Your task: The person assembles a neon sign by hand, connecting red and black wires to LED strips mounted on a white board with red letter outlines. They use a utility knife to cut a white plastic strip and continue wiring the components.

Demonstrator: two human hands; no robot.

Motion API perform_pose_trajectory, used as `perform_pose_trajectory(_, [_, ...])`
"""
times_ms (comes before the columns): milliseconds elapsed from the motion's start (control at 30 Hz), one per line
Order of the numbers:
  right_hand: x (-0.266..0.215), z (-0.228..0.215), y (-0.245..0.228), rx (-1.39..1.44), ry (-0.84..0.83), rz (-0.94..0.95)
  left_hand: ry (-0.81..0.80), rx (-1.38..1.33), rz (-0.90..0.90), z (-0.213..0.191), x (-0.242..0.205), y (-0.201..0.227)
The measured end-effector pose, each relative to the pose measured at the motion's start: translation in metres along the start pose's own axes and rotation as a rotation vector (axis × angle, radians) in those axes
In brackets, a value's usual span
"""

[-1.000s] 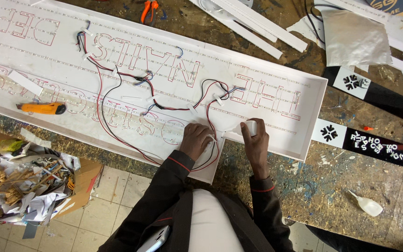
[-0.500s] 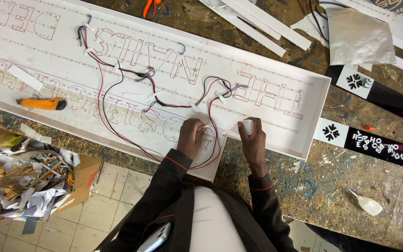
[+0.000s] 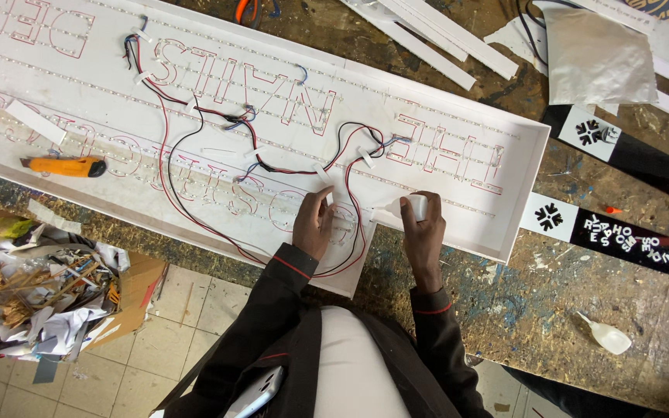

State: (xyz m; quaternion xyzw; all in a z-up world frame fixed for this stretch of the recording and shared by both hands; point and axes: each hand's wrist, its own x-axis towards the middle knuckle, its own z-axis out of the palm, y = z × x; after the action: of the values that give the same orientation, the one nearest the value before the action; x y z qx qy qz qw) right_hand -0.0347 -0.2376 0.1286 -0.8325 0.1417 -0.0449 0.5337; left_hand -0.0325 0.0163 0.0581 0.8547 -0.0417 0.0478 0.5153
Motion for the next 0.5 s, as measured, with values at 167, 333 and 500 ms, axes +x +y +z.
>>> perform_pose_trajectory(167, [-0.002,0.011,-0.020,-0.016,-0.093,-0.016,-0.037,-0.026,-0.032,0.008,-0.004,-0.016])
perform_pose_trajectory(333, [-0.002,0.023,-0.031,-0.036,-0.174,-0.013,-0.074,-0.006,-0.064,0.011,-0.007,-0.022])
perform_pose_trajectory(500, [-0.005,0.020,-0.044,-0.086,-0.197,-0.031,-0.091,-0.001,-0.083,0.013,-0.008,-0.025])
